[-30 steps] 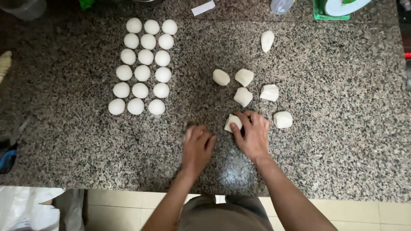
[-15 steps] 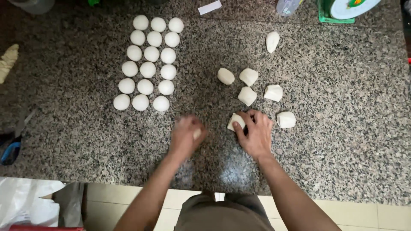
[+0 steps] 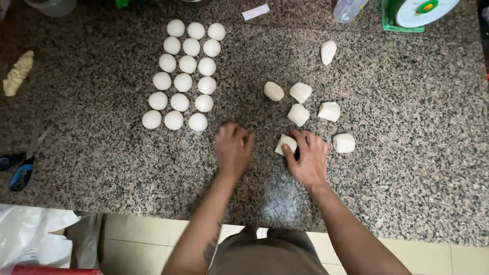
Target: Portioning dough by cutting, weighing on a scale, and rolling into balls.
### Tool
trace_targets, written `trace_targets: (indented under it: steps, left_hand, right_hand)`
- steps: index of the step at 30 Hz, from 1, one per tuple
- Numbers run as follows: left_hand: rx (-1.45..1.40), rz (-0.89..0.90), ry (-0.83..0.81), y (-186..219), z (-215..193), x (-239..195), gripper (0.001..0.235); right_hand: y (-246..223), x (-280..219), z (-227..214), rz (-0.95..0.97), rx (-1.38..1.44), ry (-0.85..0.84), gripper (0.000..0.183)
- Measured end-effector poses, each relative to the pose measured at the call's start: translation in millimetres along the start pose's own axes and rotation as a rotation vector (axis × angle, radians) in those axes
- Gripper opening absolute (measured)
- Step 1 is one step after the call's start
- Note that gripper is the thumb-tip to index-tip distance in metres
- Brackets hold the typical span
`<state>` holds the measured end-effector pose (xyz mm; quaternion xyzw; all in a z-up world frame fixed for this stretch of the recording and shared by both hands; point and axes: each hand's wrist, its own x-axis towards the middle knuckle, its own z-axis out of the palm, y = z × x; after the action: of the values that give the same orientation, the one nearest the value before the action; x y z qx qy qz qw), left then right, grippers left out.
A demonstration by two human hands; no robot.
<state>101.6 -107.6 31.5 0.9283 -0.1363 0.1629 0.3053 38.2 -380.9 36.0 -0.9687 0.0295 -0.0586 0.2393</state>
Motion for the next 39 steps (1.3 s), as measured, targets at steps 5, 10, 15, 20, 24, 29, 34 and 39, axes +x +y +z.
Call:
trace_targets:
  steps: [5,10,15,20,24,29,34,39]
  left_hand:
    - [-0.242,-0.052,-0.162,40,-52,-52,0.037]
    - [-0.013,0.009,0.029,-21,-7,-18,0.038]
    - [-0.183,0.012,-0.110,40,-30,-73,0.036]
    - [-0.185,-0.088,-0.056,-15,-23,-34,0.040]
    - [-0.225,-0.154,-0.052,49,-47,-19,0.034]
    - [-0.076,-0.028,-0.213,-13,-29,-82,0.040]
    - [0.008,-0.039,0.066,-5,-36,-40,0.032]
    - [-0.105,-0.008,-0.095,-15,-13,-121,0.039]
  right_hand:
    - [-4,1,-3,0.005,0.005,-0.020,0.068]
    - [-3,1,1,-0.004,-0.008,-0.026,0.069]
    - [0,-1,-2,0.020,-0.020,-0.044,0.072]
    - [3,1,2,-0.007,-0.043,-0.041,0.073]
    - [-2,1,-1,-0.004,-0.045,-0.033,0.072]
    - [4,2,0,0.006,-0.062,-0.055,0.073]
    - [4,0,7,0.010,-0.066,-0.052,0.072]
    - [9,3,9,-0.007,-0.045,-0.022,0.070]
